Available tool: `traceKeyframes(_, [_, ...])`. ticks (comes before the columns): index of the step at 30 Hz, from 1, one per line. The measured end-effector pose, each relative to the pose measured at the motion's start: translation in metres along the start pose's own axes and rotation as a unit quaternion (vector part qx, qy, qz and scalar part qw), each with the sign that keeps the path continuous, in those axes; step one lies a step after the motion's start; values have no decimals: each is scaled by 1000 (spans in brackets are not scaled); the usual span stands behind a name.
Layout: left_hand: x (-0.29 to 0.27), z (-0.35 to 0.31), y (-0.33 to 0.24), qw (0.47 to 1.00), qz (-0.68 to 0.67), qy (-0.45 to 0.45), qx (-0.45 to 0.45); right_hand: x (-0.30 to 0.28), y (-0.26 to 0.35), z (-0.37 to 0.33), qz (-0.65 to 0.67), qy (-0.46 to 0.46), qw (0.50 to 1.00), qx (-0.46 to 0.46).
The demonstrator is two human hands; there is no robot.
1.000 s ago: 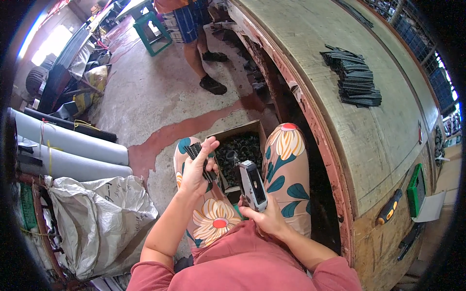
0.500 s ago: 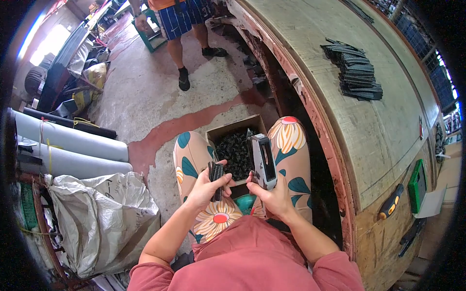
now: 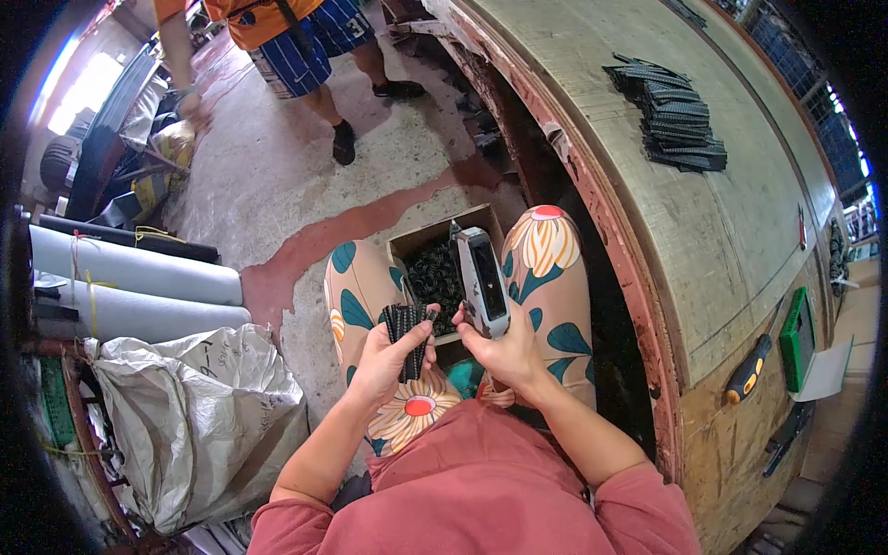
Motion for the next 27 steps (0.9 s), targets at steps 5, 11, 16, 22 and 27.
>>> traceKeyframes(5, [10,-8,-11,994,-14,-21,105,10,-7,6,12,-7,1000,17])
traceKeyframes(11, [17,-11,-7,991,5,4,134,16,-4,6,45,-35,996,69])
traceKeyframes(16, [-10,-2,-13,980,-30,-103,166,7,6,15,27,-47,998,20])
traceKeyframes(22, [-18,-20,-26,977,141,-95,126,2,31,27,60,-10,997,55])
traceKeyframes(27, [-14,-27,-24,955,245,-56,159,4,35,29,58,14,996,62])
Point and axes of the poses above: each hand's wrist, its own z-axis towards the middle knuckle, its own x-axis out of the palm, y = z × x, the point moved 7 cm from there along z, towards the middle knuckle, and after that the axes turned 15 degrees about -y, right-handed, at the moved point
